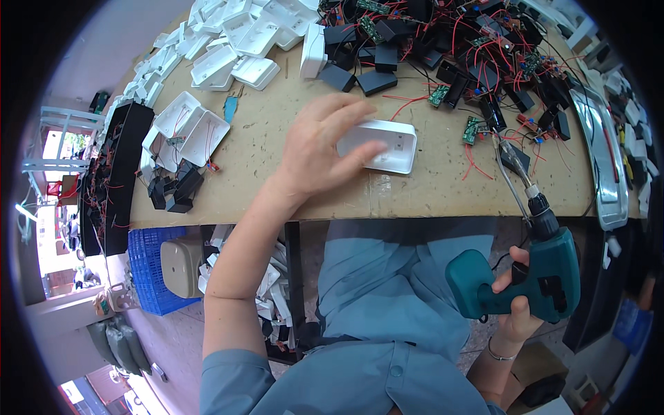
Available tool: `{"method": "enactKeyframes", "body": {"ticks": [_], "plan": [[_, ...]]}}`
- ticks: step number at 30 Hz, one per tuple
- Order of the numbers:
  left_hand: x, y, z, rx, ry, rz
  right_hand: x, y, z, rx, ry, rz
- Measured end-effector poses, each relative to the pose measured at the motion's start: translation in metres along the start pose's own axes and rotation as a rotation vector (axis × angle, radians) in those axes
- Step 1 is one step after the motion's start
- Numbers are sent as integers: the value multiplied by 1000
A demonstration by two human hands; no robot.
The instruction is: Soldering wires to electronic components and fitting them into white plastic housings.
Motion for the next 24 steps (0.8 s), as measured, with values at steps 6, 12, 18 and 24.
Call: {"method": "enactKeyframes", "body": {"ticks": [6, 12, 18, 24], "plan": [[40, -4, 25, 322, -7, 37, 1, 0, 2, -17, 18, -5], [69, 6, 28, 636, -193, 453, 2, 0, 1, -22, 23, -19], [70, -24, 8, 10, -647, 387, 3, -4, 0, -4, 33, -23], [27, -79, 50, -1217, -503, -220, 9, 3, -2, 123, 52, 21]]}}
Point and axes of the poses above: each hand's wrist, its own x-axis towards the middle knuckle, its own y-axis out of the palm, z = x × y, the point moved 1 cm from there along x, towards the middle knuckle, and after that the axes turned 7 degrees about -x, right-handed, at the moved point
